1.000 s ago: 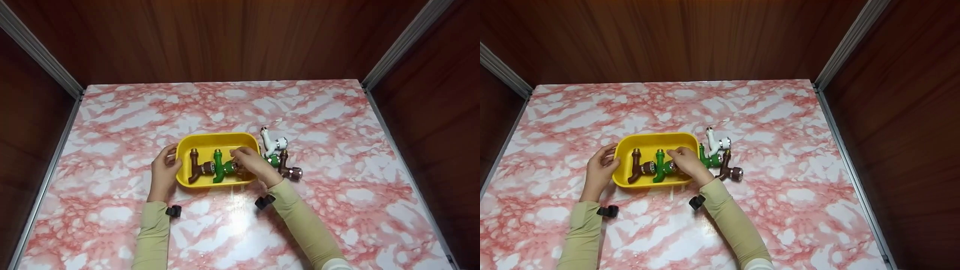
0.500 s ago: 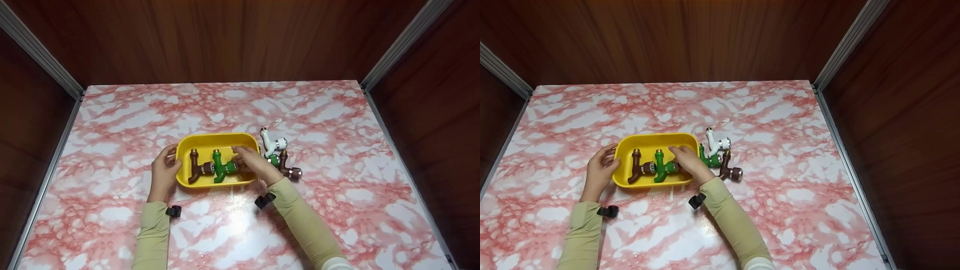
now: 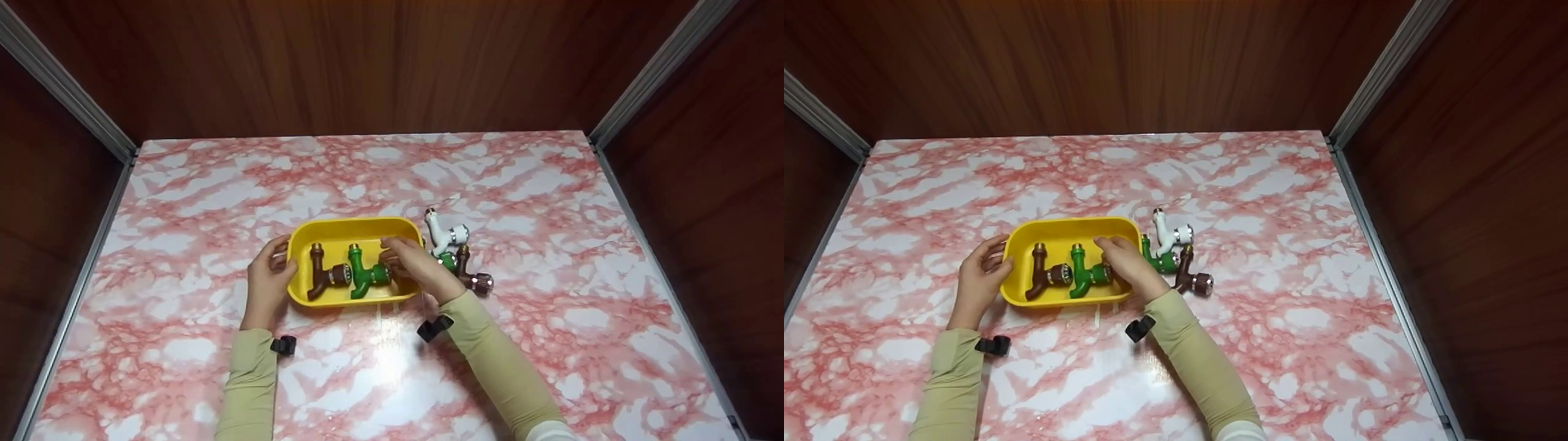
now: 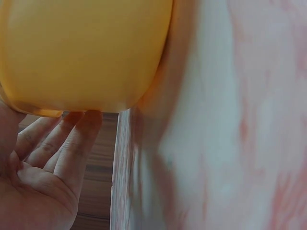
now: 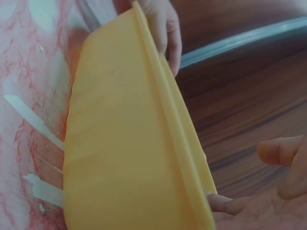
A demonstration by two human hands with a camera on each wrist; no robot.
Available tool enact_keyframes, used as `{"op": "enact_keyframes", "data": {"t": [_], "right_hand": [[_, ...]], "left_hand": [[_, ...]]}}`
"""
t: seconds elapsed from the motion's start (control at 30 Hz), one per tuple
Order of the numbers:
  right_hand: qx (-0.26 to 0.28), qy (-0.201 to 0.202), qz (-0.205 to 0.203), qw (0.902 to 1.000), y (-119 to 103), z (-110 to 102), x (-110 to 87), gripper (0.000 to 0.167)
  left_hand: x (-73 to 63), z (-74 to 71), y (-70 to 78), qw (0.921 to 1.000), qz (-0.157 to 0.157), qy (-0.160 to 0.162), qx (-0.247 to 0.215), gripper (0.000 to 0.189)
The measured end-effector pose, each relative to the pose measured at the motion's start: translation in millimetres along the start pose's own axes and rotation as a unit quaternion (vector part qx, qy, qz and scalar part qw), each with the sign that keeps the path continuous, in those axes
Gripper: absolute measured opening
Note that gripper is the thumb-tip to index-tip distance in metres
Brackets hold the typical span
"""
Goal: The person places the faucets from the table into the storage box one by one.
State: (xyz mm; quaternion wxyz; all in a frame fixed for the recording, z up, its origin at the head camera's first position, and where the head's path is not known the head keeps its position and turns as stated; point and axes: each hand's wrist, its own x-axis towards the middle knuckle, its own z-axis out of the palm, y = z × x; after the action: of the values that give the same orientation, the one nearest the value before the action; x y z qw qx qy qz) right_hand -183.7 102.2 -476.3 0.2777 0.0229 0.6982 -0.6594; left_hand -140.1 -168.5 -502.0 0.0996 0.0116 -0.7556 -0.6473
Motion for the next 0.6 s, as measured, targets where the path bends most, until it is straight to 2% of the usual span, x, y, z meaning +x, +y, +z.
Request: {"op": "enact_keyframes", "data": {"t": [0.27,0.6], "right_hand": [[0.059,-0.014,-0.017,0.9980,-2.7,-4.0,-4.0,0.044],[0.070,-0.050,-0.064,0.9942,-4.0,-13.8,-10.3,0.044]], "left_hand": [[0.5,-0.1,0.3,1.0000,-0.001,-0.001,-0.004,0.044],[-0.5,-0.2,1.0,0.9999,0.004,-0.001,0.010,0.043]]}}
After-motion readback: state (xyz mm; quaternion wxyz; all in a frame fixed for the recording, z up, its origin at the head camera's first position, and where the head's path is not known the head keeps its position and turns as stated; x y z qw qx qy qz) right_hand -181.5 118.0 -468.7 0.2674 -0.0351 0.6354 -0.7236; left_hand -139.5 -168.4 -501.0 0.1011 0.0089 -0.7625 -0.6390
